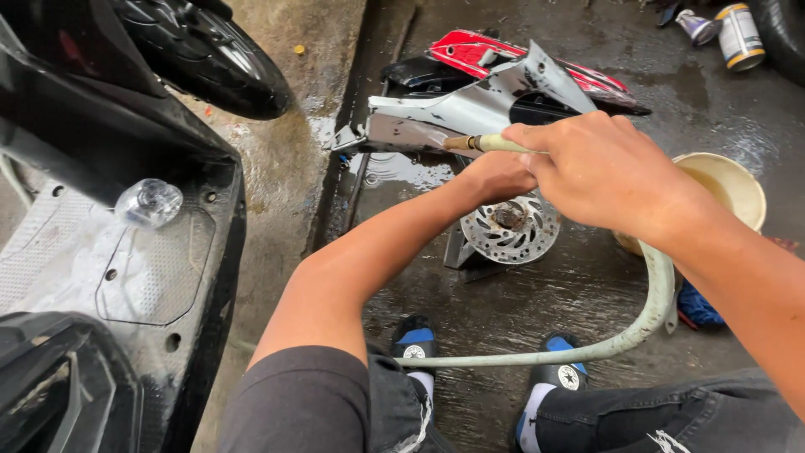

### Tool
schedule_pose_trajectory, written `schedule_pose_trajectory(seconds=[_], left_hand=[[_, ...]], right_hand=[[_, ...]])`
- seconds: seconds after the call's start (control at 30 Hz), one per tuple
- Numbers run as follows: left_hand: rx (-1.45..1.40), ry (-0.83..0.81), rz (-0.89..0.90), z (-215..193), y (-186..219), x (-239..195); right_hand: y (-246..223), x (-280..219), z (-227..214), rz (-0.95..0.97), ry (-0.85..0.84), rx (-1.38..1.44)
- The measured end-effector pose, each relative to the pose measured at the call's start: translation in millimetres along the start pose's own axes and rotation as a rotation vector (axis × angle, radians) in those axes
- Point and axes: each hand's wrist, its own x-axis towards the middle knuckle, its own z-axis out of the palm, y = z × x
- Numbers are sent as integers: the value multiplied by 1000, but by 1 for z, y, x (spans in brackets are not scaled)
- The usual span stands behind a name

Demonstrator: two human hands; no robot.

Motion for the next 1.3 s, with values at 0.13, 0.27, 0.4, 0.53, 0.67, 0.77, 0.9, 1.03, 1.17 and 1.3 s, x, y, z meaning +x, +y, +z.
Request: schedule_pose_trajectory(seconds=[0.13,0.27,0.4,0.53,0.67,0.77,0.9,1.03,1.17,1.3], left_hand=[[57,-70,4,-6,-1,3],[115,-130,17,-23,-4,2],[98,-157,-11,-18,-20,-15],[19,26,-42,-38,-27,-35],[11,-26,-133,-33,-27,-46],[-24,-131,-163,-27,-13,-51],[-48,-227,-130,-11,9,-52],[-48,-288,-37,25,26,-58],[-134,-332,-63,33,36,-65],[-279,-338,-134,28,34,-67]], right_hand=[[3,5,4,-37,15,-29],[27,5,4,24,20,-144],[45,1,0,221,-78,-227],[74,-6,8,265,-96,-214],[109,-7,24,250,-154,-305],[134,-8,35,247,-173,-360],[150,-9,42,222,-153,-359],[141,-14,41,257,-223,-411],[134,-17,37,303,-309,-376],[140,-14,44,250,-321,-393]])
